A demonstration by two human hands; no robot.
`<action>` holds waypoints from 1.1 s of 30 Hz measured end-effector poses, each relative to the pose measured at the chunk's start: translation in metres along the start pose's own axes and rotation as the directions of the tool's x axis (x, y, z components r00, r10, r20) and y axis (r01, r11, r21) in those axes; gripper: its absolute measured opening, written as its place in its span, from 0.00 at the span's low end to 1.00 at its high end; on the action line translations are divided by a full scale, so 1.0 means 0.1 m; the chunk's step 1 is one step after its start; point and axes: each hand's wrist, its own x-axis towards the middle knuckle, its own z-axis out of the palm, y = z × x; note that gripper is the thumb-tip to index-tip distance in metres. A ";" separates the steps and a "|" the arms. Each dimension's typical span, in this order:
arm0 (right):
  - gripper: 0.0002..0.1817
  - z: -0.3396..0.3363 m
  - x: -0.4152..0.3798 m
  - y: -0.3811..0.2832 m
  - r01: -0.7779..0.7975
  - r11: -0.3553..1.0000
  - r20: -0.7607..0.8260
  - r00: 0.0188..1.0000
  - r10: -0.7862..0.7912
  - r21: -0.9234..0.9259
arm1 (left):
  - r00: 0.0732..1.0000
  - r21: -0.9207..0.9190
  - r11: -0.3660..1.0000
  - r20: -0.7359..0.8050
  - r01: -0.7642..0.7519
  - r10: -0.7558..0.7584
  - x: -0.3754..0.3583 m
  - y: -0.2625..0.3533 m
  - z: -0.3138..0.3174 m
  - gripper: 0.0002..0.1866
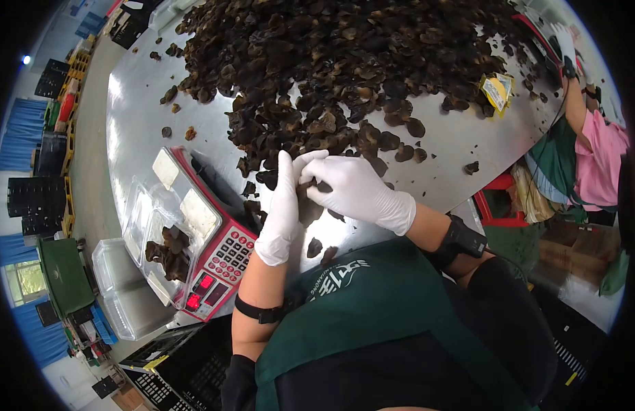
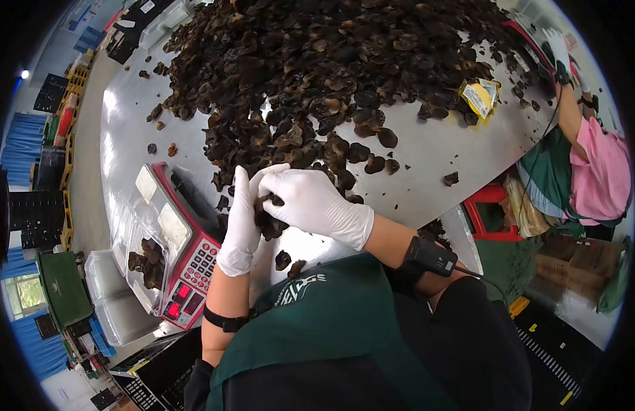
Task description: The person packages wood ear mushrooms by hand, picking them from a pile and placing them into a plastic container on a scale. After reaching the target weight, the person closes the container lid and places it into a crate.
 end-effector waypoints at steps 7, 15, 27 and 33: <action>0.08 -1.03 -0.31 0.10 -0.418 0.896 -0.076 0.899 0.432 0.151 | 0.954 0.196 0.939 -0.039 -0.284 0.297 0.01 0.03 -0.33 0.20; 0.12 -1.94 -1.40 0.34 -0.633 0.704 0.108 0.714 0.692 -0.321 | 0.917 0.338 0.880 -0.100 -0.333 0.386 0.06 0.05 -0.53 0.28; 0.14 -0.84 0.43 0.45 -0.370 0.760 0.057 0.913 0.405 0.535 | 0.523 0.903 -0.267 0.415 -0.336 0.744 -0.09 0.10 0.19 0.28; 0.19 -0.85 0.92 0.42 -0.071 0.080 0.039 0.940 0.340 0.994 | 0.862 0.429 0.811 0.478 -0.398 0.170 -0.22 -0.24 0.83 0.30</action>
